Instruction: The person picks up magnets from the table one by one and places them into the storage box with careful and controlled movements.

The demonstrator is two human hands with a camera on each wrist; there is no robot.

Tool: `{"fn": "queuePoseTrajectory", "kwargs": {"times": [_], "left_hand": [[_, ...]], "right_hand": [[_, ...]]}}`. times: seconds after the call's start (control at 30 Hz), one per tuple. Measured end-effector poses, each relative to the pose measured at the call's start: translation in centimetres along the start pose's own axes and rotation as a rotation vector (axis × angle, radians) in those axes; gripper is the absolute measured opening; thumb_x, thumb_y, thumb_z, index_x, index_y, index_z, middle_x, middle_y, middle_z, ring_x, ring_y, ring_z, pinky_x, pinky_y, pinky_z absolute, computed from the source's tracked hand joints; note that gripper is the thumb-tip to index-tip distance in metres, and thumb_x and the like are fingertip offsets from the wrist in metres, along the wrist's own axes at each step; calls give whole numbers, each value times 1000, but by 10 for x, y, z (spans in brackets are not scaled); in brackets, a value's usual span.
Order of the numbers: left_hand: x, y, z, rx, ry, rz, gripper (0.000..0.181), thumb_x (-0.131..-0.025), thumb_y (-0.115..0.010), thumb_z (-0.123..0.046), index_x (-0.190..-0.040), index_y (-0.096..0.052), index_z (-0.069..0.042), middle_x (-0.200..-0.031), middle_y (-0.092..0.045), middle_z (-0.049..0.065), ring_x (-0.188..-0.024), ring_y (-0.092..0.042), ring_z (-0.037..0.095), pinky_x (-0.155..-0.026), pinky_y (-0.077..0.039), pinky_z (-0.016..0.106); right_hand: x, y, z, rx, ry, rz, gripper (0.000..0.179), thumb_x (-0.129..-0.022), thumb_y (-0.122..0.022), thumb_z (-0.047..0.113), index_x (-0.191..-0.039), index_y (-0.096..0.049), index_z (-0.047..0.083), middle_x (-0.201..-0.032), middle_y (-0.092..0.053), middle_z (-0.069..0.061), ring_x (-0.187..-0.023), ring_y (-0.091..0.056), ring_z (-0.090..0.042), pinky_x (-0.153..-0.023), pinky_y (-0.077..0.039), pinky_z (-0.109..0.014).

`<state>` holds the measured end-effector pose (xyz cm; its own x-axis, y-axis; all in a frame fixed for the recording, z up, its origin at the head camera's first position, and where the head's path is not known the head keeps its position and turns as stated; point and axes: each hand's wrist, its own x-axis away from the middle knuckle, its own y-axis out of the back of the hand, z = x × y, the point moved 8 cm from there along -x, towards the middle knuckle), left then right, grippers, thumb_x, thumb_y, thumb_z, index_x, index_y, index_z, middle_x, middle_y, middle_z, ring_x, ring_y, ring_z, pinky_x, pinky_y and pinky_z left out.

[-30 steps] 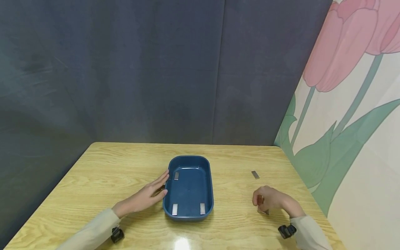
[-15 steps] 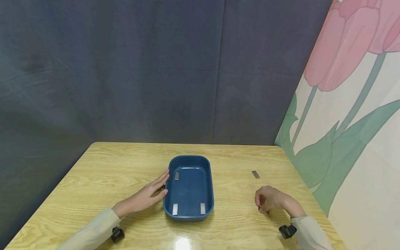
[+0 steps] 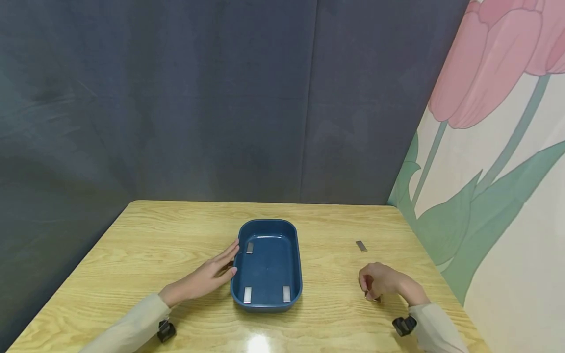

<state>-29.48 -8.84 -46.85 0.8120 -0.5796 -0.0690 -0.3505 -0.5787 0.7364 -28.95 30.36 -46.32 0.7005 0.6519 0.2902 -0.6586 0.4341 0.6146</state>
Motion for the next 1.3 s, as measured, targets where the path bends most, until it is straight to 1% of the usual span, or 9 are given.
{"fn": "queuePoseTrajectory", "kwargs": {"times": [0.17,0.37,0.6,0.8,1.03,1.3], "left_hand": [[0,0,-1,0,-6,1,65,-107,-45,-37,-158,-19,-8,-166,-2,-1,-148,-14,21,-115,-27,50],[0,0,-1,-4,-4,3,65,-107,-45,-38,-158,-19,-8,-166,-2,-1,-148,-14,22,-115,-27,50],[1,0,-1,-10,-5,4,65,-107,-45,-37,-158,-18,-8,-166,-1,-1,-148,-14,22,-115,-26,49],[2,1,-2,-13,-3,0,65,-106,-46,-37,-159,-18,-9,-166,-1,-3,-148,-14,20,-115,-26,48],[2,0,-3,-7,0,3,65,-107,-45,-38,-159,-19,-9,-166,-1,-3,-148,-14,21,-115,-26,50],[3,-1,-3,-14,5,2,65,-107,-45,-38,-158,-19,-9,-166,-2,-2,-148,-14,22,-115,-26,50]], "right_hand": [[-1,0,1,-1,12,-6,18,-79,-74,-11,-80,-60,1,-71,-61,-4,-60,-50,-6,-52,-43,-22],[-2,2,3,34,33,-27,15,-82,-74,-6,-82,-61,2,-72,-60,-2,-61,-52,-6,-53,-46,-24],[-3,2,4,51,28,-37,14,-84,-74,-4,-83,-61,3,-75,-59,-1,-64,-54,-9,-53,-49,-26],[-5,3,4,82,35,-53,15,-84,-74,-3,-83,-62,5,-76,-59,0,-64,-53,-7,-52,-48,-24],[-7,2,6,68,51,-56,14,-85,-75,1,-83,-62,5,-76,-61,0,-63,-55,-7,-50,-48,-24],[-7,3,11,80,75,-64,14,-84,-76,3,-83,-62,5,-77,-62,0,-66,-56,-7,-54,-49,-24]]}}
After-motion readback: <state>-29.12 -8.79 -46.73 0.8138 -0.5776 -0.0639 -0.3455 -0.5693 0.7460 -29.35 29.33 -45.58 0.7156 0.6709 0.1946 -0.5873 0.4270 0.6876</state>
